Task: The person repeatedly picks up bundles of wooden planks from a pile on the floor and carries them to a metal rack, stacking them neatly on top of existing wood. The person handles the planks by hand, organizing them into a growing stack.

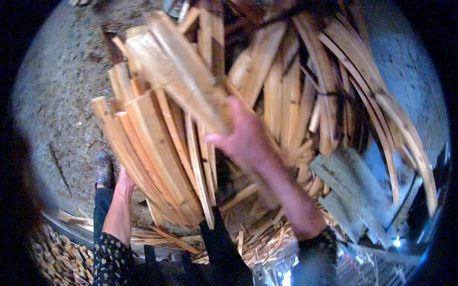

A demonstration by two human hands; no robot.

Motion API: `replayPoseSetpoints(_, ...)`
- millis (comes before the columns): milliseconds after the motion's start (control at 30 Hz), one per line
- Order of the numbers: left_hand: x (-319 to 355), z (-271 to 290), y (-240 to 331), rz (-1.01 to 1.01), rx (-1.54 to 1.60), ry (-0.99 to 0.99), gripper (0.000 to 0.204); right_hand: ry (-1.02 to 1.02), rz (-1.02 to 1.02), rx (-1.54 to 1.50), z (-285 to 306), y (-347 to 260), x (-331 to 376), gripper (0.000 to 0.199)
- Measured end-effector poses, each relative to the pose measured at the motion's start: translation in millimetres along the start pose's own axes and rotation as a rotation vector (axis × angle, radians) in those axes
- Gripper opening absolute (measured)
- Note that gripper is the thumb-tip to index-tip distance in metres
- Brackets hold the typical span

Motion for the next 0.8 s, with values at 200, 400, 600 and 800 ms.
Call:
replayPoseSetpoints(200, -3.1, 2.9, 17.3, -0.147, -0.218, -0.001, 0.068, -0.024, -0.348, -0.218, -109.5, 0.1, 65.2, 0.060)
replayPoseSetpoints(400, -2.0, 1.9, 18.5, -0.025, -0.086, 0.189, 0.062, 0.308, -0.335, -0.329, -85.8, 66.5, 155.7, 0.061)
replayPoseSetpoints(600, -6.2, 19.0, 32.2, -0.101, -0.136, 0.165, 0.060, 0.319, -0.547, -0.001, -25.1, 198.4, 307.7, 0.053)
replayPoseSetpoints(800, -22.1, 64.0, 49.6, -0.161, -0.186, 0.096, 0.058, 0.351, -0.610, 0.970, 59.1, 334.0, 424.4, 0.050)
Point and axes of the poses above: each hand's wrist, its own x-axis away from the middle knuckle, its own z-axis out of the back of the hand, y = z × x, the point moved 6 cm from there along -x, towards the middle knuckle, and after that the axes turned 1 degree about -z, right-handed, at the moved point
